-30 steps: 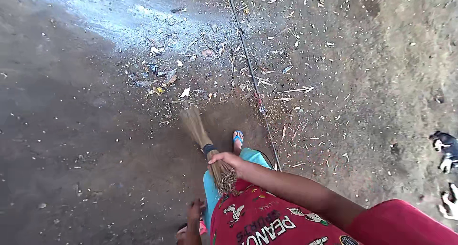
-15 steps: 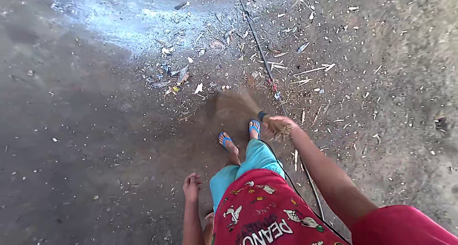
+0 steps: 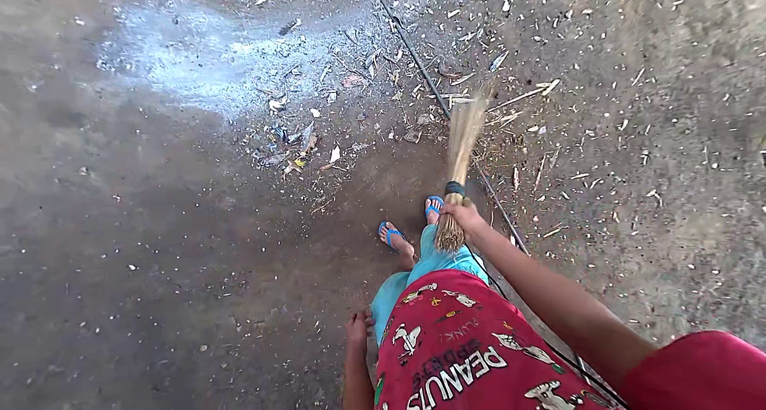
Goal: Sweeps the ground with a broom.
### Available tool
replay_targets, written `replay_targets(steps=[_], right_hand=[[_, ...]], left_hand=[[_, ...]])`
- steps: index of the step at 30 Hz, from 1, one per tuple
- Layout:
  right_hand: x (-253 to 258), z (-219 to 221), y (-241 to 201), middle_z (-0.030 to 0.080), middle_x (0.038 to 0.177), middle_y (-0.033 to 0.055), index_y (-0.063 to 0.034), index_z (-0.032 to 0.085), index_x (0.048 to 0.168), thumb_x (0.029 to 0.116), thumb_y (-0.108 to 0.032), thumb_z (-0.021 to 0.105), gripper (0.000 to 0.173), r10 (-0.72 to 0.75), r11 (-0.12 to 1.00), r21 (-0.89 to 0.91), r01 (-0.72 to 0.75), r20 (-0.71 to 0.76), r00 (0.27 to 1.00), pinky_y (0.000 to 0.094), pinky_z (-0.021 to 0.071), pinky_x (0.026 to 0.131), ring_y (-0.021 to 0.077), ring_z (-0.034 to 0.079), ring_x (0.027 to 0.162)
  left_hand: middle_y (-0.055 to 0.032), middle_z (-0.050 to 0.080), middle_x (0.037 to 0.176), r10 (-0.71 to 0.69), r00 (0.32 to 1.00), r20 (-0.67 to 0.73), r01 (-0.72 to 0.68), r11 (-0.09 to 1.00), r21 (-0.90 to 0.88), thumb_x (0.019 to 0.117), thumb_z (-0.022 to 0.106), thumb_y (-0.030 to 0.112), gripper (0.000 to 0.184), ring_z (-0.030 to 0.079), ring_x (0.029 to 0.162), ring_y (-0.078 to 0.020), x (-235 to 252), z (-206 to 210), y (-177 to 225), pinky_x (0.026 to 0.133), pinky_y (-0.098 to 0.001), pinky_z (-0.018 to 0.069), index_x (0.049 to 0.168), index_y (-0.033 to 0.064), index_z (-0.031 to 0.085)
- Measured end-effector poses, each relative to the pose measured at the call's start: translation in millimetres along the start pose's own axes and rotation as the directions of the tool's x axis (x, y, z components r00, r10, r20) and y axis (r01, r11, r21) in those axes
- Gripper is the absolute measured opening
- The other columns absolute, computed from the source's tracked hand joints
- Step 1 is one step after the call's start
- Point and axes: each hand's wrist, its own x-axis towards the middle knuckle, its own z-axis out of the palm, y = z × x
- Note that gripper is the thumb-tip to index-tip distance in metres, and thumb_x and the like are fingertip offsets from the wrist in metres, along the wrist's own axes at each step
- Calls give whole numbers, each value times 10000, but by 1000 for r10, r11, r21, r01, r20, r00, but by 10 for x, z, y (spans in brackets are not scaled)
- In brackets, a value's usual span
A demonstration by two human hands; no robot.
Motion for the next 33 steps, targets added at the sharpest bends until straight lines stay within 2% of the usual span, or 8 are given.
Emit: replay_targets(steps=[4, 7, 12, 15, 20, 24, 29, 33], right_hand=[[-177, 406, 236, 660, 864, 89, -56, 547, 1156, 952, -89, 573, 208, 266, 950, -26, -310, 585, 766, 352, 591, 683, 184, 672, 738], [-234, 940, 429, 681, 913, 89, -30, 593, 1136, 976, -130, 580, 189, 405, 908, -379, -178, 687, 603, 360, 585, 744, 177, 677, 783], [-433, 1603, 713, 600, 1326, 228, 70, 593, 1286, 831, -279, 818, 616, 524, 584, -803, 117, 483, 702, 544, 446, 1037, 326, 575, 1234], [-230, 1285, 679, 589, 1344, 245, 79, 580, 1308, 807, -231, 833, 641, 440, 710, -703, -33, 407, 801, 530, 446, 1055, 337, 568, 1252], [283, 19, 350, 684, 913, 118, -30, 630, 1142, 903, -150, 668, 270, 289, 957, -76, -279, 336, 896, 398, 576, 688, 209, 667, 761], [680, -694, -150, 650, 826, 35, -108, 604, 1067, 932, -203, 590, 166, 182, 937, 275, -214, 139, 974, 327, 556, 600, 133, 638, 687], [548, -350, -640, 617, 1196, 203, 8, 538, 1311, 786, -152, 801, 609, 156, 955, 287, -71, -288, 945, 531, 538, 839, 316, 620, 1051], [93, 404, -321, 591, 1294, 304, -48, 186, 1587, 857, -276, 793, 976, 77, 989, -112, -95, -157, 985, 621, 504, 941, 450, 602, 1179]], left_hand=[[-252, 646, 1181, -39, 999, -7, 39, 999, 20, 1133, 363, 252, 425, 633, 930, -295, -56, -11, -130, 798, -483, 511, 1325, -82, 542], [-242, 652, 1220, 20, 999, -51, -21, 999, -25, 1136, 343, 251, 430, 655, 957, -298, -162, -9, -6, 796, -470, 519, 1361, -65, 528], [-206, 663, 1216, 104, 989, -105, -109, 993, -48, 1136, 331, 253, 418, 667, 930, -273, -322, 22, 122, 737, -434, 523, 1383, -23, 525], [-209, 668, 1217, 91, 991, -101, -95, 995, -32, 1138, 328, 247, 412, 670, 932, -275, -293, 38, 93, 743, -437, 524, 1377, -25, 522], [-227, 660, 1204, 32, 999, -32, -31, 998, 49, 1132, 354, 223, 397, 657, 942, -278, -199, 90, -83, 788, -453, 526, 1359, -46, 537], [-223, 673, 1155, -23, 1000, -7, 24, 991, 133, 1127, 377, 221, 385, 653, 916, -263, -143, 46, 16, 782, -447, 524, 1308, -57, 572], [-218, 652, 1254, 155, 985, -79, -149, 986, 78, 1136, 320, 274, 440, 660, 982, -305, -110, -165, 440, 784, -479, 521, 1410, -17, 504], [-221, 636, 1278, 238, 954, -182, -247, 969, -27, 1134, 325, 275, 435, 653, 963, -285, -101, -176, 671, 751, -446, 512, 1417, -7, 497]])
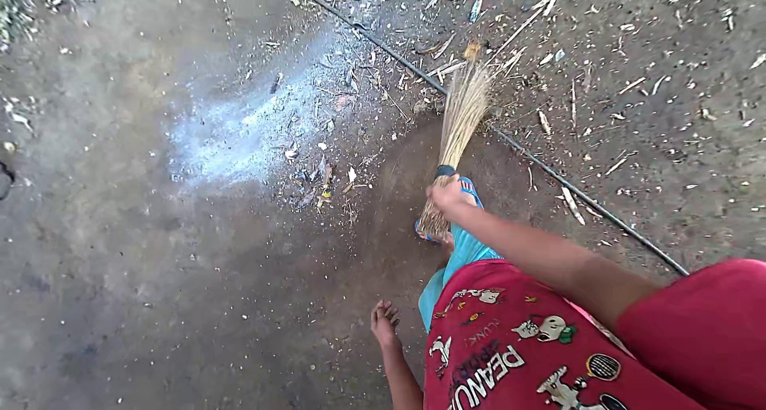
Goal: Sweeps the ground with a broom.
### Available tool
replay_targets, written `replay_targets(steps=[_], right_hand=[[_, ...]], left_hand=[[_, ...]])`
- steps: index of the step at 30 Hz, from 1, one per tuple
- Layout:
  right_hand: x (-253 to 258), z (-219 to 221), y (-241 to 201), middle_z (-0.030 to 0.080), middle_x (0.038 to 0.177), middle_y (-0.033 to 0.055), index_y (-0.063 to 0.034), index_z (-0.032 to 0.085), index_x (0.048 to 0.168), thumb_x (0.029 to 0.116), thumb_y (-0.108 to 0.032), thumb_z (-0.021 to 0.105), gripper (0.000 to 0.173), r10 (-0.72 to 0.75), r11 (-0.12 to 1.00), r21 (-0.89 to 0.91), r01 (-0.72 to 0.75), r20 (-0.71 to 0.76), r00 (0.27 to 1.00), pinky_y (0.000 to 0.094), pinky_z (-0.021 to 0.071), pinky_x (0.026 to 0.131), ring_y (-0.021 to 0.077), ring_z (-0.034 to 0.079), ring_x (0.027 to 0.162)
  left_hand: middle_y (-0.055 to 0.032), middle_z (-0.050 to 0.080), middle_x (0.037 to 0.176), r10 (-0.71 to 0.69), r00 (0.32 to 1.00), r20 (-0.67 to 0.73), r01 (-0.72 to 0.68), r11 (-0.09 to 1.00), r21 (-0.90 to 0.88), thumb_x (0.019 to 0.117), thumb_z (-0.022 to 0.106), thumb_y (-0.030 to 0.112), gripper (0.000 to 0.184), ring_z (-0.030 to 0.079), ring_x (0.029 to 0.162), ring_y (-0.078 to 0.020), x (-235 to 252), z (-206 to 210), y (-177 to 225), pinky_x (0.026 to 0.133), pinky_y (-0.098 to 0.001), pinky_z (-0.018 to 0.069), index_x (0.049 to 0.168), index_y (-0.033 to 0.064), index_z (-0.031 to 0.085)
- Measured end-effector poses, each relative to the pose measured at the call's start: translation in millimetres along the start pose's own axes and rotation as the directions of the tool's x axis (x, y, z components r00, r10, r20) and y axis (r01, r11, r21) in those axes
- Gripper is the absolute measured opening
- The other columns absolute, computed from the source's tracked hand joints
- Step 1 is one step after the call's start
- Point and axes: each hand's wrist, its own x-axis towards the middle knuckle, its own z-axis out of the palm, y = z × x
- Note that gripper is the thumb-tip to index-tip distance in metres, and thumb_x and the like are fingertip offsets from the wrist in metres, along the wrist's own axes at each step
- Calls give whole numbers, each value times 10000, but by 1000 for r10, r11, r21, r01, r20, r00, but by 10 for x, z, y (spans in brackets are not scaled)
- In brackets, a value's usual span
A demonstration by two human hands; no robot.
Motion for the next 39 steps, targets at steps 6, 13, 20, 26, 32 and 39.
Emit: replay_targets(steps=[6, 13, 20, 26, 32, 39], right_hand=[[-251, 315, 746, 651, 1233, 165, -89, 539, 1413, 801, -165, 781, 662, 49, 996, 37, -83, 555, 831, 493, 541, 922, 278, 646, 1098], [-247, 174, 513, 636, 1235, 185, 24, 592, 1291, 935, -211, 695, 439, 171, 970, -245, 8, 701, 692, 471, 492, 971, 263, 618, 1125], [820, -1123, 161, 645, 1221, 232, 52, 571, 1304, 824, -191, 813, 590, 92, 995, -57, -82, 196, 976, 527, 528, 942, 328, 640, 1103], [728, -1137, 6, 652, 1183, 240, -14, 619, 1281, 778, -148, 846, 567, 2, 987, 156, 37, -243, 970, 581, 508, 891, 375, 630, 1081], [216, -688, 359, 633, 1239, 236, -14, 424, 1475, 800, -180, 834, 807, -57, 994, 86, 75, -192, 980, 544, 523, 933, 356, 635, 1129], [-472, -104, 660, 675, 1115, 164, -15, 582, 1327, 842, -160, 761, 537, 102, 989, -146, -22, 570, 815, 454, 559, 859, 250, 666, 968]], left_hand=[[-233, 608, 1336, -93, 991, 97, 89, 995, 46, 1134, 308, 271, 450, 641, 1017, -294, -174, 288, 53, 801, -450, 503, 1445, -14, 466], [-204, 665, 1187, -166, 969, 183, 118, 962, 248, 1136, 344, 264, 426, 640, 902, -245, -249, 526, -55, 770, -429, 513, 1327, -54, 554], [-207, 666, 1194, -30, 990, 138, 8, 988, 152, 1134, 343, 257, 407, 660, 897, -272, -28, 470, 14, 717, -436, 518, 1370, -21, 525], [-227, 655, 1227, -38, 989, 143, 22, 993, 114, 1131, 354, 244, 404, 655, 947, -308, -4, 519, -66, 759, -480, 512, 1381, -26, 522], [-237, 658, 1162, -90, 986, 138, 92, 996, -9, 1131, 357, 209, 398, 636, 896, -251, -146, 699, -577, 781, -420, 519, 1340, -77, 539], [-275, 655, 1097, -175, 955, 238, 131, 973, 189, 1119, 421, 221, 391, 633, 954, -311, -19, 549, -1035, 891, -493, 515, 1220, -110, 605]])
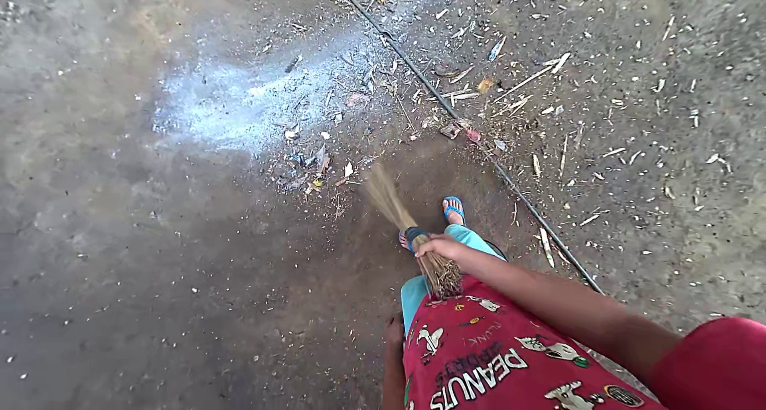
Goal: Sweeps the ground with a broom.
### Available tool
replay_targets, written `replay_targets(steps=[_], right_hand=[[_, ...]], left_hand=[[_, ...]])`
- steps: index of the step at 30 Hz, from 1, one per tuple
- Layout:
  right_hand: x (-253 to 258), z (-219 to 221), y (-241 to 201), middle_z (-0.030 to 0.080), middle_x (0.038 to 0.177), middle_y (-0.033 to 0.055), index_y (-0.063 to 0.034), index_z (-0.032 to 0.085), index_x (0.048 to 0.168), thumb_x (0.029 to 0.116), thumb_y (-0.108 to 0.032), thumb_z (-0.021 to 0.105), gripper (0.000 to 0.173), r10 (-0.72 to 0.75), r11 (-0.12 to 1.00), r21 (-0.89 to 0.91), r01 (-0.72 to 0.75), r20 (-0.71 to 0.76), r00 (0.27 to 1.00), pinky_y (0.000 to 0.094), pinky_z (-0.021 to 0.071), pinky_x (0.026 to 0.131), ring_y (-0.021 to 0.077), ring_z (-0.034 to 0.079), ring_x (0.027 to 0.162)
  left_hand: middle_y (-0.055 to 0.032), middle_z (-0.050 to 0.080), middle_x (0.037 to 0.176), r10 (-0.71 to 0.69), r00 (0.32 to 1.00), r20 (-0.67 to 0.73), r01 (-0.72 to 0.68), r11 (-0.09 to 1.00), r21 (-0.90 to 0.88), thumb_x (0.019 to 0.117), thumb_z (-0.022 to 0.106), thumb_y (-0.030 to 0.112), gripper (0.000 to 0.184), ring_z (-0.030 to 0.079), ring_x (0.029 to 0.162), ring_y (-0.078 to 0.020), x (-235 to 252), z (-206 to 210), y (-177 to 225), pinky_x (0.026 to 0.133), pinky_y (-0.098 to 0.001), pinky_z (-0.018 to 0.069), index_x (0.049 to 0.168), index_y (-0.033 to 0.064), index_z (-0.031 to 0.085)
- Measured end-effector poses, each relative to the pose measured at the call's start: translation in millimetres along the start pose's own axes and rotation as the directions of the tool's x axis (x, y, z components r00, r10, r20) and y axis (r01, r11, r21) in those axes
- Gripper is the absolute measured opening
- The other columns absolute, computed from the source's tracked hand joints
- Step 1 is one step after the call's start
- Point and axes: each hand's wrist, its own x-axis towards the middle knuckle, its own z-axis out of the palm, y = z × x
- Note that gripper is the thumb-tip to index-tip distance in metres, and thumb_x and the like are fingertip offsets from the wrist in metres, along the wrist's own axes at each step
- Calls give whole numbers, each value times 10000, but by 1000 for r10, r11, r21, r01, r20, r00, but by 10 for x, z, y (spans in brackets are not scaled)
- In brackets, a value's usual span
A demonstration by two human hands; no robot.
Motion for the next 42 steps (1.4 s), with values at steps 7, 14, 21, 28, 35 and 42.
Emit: replay_targets(steps=[7, 14, 21, 28, 35, 42], right_hand=[[487, 973, -45, 626, 1138, 144, -1, 594, 1243, 998, -193, 575, 311, 199, 939, -344, -20, 496, 845, 420, 497, 880, 191, 607, 967], [954, -375, -80, 687, 998, 139, -10, 623, 1199, 892, -163, 707, 353, 25, 995, 100, -25, -3, 1000, 430, 579, 764, 231, 677, 842], [492, -1402, -609, 663, 1068, 154, -1, 629, 1177, 827, -143, 809, 418, 9, 922, 305, 238, -634, 774, 423, 546, 804, 235, 647, 925], [575, -684, -493, 597, 1351, 251, -11, 412, 1509, 879, -312, 785, 792, -113, 986, -18, 164, -798, 592, 550, 470, 1042, 382, 580, 1268], [281, -414, -371, 691, 1113, 174, -11, 626, 1258, 804, -127, 807, 502, -242, 968, -65, 241, -470, 849, 487, 551, 893, 277, 679, 1009], [616, -79, -589, 703, 1103, 155, -15, 688, 1193, 783, -146, 830, 453, -1, 996, -90, 4, 35, 999, 447, 544, 895, 238, 671, 988]], left_hand=[[-187, 672, 1156, 118, 971, -209, -149, 978, -143, 1133, 342, 250, 405, 653, 863, -242, -411, -373, 784, 704, -414, 517, 1330, -39, 548], [-197, 675, 1180, 128, 978, -166, -153, 977, -147, 1133, 357, 229, 374, 662, 897, -265, -419, -407, 845, 722, -428, 520, 1345, -14, 546], [-267, 657, 1129, -50, 998, 29, 49, 998, 46, 1126, 389, 231, 406, 644, 930, -325, -136, -248, 367, 844, -511, 525, 1274, -95, 581], [-223, 659, 1231, 103, 983, -154, -138, 961, -239, 1136, 323, 273, 435, 667, 947, -304, -105, -431, 817, 770, -471, 524, 1404, -20, 500], [-229, 662, 1214, -10, 997, -76, 3, 996, -90, 1132, 363, 256, 407, 650, 974, -312, 60, -249, 986, 801, -494, 505, 1358, -37, 533], [-199, 684, 1189, -14, 999, -49, 15, 1000, 6, 1133, 359, 281, 424, 662, 947, -289, -111, 131, 1567, 773, -481, 515, 1343, -26, 565]])
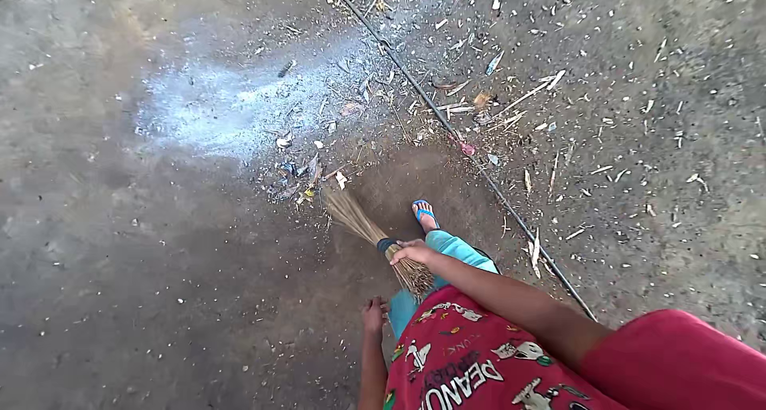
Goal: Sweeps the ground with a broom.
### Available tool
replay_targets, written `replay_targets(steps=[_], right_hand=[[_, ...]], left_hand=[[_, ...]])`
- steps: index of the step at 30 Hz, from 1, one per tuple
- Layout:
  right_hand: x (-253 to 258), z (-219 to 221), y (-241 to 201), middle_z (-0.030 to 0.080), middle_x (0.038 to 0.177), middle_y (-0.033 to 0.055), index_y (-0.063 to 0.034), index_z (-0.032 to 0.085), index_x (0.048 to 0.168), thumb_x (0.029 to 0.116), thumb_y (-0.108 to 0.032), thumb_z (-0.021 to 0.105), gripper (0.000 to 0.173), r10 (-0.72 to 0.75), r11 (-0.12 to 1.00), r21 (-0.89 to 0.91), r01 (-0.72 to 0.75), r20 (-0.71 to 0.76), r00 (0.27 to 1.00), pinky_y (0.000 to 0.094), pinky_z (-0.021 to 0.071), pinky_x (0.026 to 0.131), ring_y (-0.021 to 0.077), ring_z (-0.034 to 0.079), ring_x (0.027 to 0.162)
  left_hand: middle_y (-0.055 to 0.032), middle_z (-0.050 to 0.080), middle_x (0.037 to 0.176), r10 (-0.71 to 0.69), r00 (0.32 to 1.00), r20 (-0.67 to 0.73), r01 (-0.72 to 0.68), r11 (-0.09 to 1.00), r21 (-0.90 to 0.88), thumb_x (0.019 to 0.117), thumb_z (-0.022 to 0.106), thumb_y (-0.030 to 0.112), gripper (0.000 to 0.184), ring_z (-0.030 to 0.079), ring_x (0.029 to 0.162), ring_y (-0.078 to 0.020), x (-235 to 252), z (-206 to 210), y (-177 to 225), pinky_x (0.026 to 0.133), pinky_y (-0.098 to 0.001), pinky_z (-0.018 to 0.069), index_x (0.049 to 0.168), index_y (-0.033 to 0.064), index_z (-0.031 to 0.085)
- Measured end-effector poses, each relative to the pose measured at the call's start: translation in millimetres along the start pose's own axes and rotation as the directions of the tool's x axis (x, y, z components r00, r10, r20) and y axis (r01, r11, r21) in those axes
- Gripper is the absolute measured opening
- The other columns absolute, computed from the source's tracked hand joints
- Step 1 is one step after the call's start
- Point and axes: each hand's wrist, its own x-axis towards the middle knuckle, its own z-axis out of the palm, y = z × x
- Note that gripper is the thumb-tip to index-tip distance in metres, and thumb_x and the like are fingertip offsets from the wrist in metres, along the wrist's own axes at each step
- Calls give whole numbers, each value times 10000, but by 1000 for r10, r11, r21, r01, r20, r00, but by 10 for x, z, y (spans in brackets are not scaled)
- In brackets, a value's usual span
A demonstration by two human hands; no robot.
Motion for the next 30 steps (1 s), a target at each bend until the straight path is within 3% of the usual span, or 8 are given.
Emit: replay_targets(steps=[4, 10, 12, 16, 20, 24, 27, 30], right_hand=[[259, -418, -253, 695, 939, 146, 9, 647, 1114, 852, -127, 748, 312, 61, 949, 308, -73, 47, 997, 433, 588, 736, 234, 682, 800], [-101, -2615, -384, 671, 886, 53, -101, 575, 1110, 1013, -316, 369, 313, -217, 680, 700, 218, -91, 972, 300, 578, 636, 147, 663, 726], [-365, -3051, -518, 670, 863, 55, -98, 579, 1114, 979, -245, 508, 212, -88, 674, 643, 365, -420, 903, 318, 577, 616, 146, 665, 710], [-708, -2966, -889, 657, 1135, 215, 20, 601, 1248, 832, -236, 798, 527, 143, 873, 349, 341, -851, 506, 550, 529, 856, 333, 645, 1013], [-502, -2617, -904, 587, 1311, 284, 11, 277, 1533, 879, -279, 774, 871, 67, 936, 226, 270, -867, 494, 579, 494, 991, 408, 602, 1198], [-571, -2305, -730, 657, 1074, 188, 3, 486, 1359, 886, -113, 745, 551, -63, 881, 331, 338, -627, 777, 442, 576, 796, 262, 675, 920], [-513, -2352, -711, 679, 871, 99, -56, 580, 1118, 1002, -149, 535, 155, -103, 753, 652, 91, -20, 994, 329, 596, 657, 177, 686, 734], [-103, -2206, -754, 697, 904, 87, -87, 608, 1066, 1040, -329, 341, 361, -244, 806, 573, -150, 552, 798, 318, 597, 695, 177, 693, 769]], left_hand=[[-180, 695, 1148, 99, 995, 22, -100, 994, 51, 1131, 371, 256, 390, 667, 899, -258, -150, 189, 493, 730, -434, 521, 1324, -14, 575], [-176, 692, 1173, 168, 982, 88, -178, 976, 125, 1128, 358, 215, 371, 681, 906, -246, -186, 241, 1030, 726, -416, 534, 1358, -2, 552], [-173, 696, 1172, 221, 974, 54, -227, 966, 124, 1124, 364, 220, 373, 687, 896, -247, -232, 130, 1158, 705, -412, 539, 1358, 2, 555], [-193, 684, 1190, 192, 978, -76, -187, 980, 69, 1128, 361, 239, 394, 671, 924, -279, -145, -27, 1192, 739, -455, 523, 1374, -9, 543], [-222, 655, 1248, 23, 983, -180, -31, 999, -43, 1123, 382, 266, 421, 648, 1024, -319, -125, 45, 1086, 841, -515, 504, 1377, -36, 529], [-259, 636, 1259, 39, 994, -99, -35, 999, 41, 1132, 354, 249, 428, 640, 1044, -334, -224, 390, 1082, 862, -513, 501, 1354, -68, 536], [-299, 646, 1166, 160, 985, -61, -143, 965, 218, 1111, 447, 203, 373, 638, 1042, -362, -132, 707, 1069, 940, -527, 500, 1243, -108, 606], [-292, 674, 1145, 190, 982, -13, -167, 894, 416, 1096, 485, 235, 370, 646, 1108, -406, -13, 773, 1138, 1009, -578, 475, 1216, -74, 649]])
